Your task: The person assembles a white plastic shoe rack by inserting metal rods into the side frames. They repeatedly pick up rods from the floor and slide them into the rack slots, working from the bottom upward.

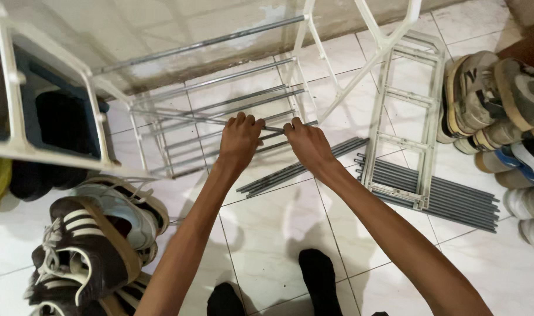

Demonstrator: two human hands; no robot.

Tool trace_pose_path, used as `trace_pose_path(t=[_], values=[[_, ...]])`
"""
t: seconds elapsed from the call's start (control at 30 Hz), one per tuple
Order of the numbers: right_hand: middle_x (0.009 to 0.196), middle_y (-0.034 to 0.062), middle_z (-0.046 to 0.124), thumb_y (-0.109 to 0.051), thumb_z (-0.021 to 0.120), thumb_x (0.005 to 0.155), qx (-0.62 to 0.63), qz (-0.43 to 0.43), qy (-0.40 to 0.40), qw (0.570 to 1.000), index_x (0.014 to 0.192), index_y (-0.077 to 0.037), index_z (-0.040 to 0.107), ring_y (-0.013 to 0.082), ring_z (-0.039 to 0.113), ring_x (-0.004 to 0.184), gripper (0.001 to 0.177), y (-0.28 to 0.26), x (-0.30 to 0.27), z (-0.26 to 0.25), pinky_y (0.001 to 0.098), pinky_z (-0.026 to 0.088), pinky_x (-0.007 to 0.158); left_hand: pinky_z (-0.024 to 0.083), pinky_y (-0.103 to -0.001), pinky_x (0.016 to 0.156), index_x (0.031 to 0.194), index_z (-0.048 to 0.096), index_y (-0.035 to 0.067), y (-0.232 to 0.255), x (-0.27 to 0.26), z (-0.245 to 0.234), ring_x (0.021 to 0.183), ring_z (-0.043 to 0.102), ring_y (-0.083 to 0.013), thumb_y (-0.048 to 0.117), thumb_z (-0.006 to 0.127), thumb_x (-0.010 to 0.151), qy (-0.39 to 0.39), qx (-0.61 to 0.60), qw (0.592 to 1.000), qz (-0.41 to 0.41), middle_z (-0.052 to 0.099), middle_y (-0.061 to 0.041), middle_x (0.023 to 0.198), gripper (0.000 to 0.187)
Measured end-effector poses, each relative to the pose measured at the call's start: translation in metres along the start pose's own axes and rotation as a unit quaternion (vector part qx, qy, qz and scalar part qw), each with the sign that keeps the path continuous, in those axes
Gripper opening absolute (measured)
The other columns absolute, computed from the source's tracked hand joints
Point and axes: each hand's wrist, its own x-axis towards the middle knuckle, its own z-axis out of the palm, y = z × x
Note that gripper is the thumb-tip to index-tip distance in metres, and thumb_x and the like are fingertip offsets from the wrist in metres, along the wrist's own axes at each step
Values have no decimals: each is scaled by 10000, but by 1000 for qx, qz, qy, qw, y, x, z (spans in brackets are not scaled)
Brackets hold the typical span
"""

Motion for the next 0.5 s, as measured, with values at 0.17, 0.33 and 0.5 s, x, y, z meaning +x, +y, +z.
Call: trace_pose_path(t=[0.17,0.33,0.5], values=[[985,223,613,132,610,752,5,-23,38,999,959,58,617,366,695,763,220,-8,17,4,446,575,643,524,-411,760,1002,696,68,-21,-4,0,869,612,-266,138,845,737,54,-1,998,-22,647,-62,868,312],[1019,217,627,112,605,792,20,-28,60,998,1039,67,646,358,698,828,254,-6,34,7,439,584,666,543,-388,711,922,697,77,-32,1,0,826,637,-249,105,797,791,78,11,996,-40,659,-57,852,167],[1025,174,656,-17,661,910,28,-12,83,996,1060,29,683,327,711,900,158,-1,49,15,427,594,694,555,-392,717,929,699,75,-42,8,5,843,654,-250,93,784,811,105,-5,993,-47,674,-56,870,147]])
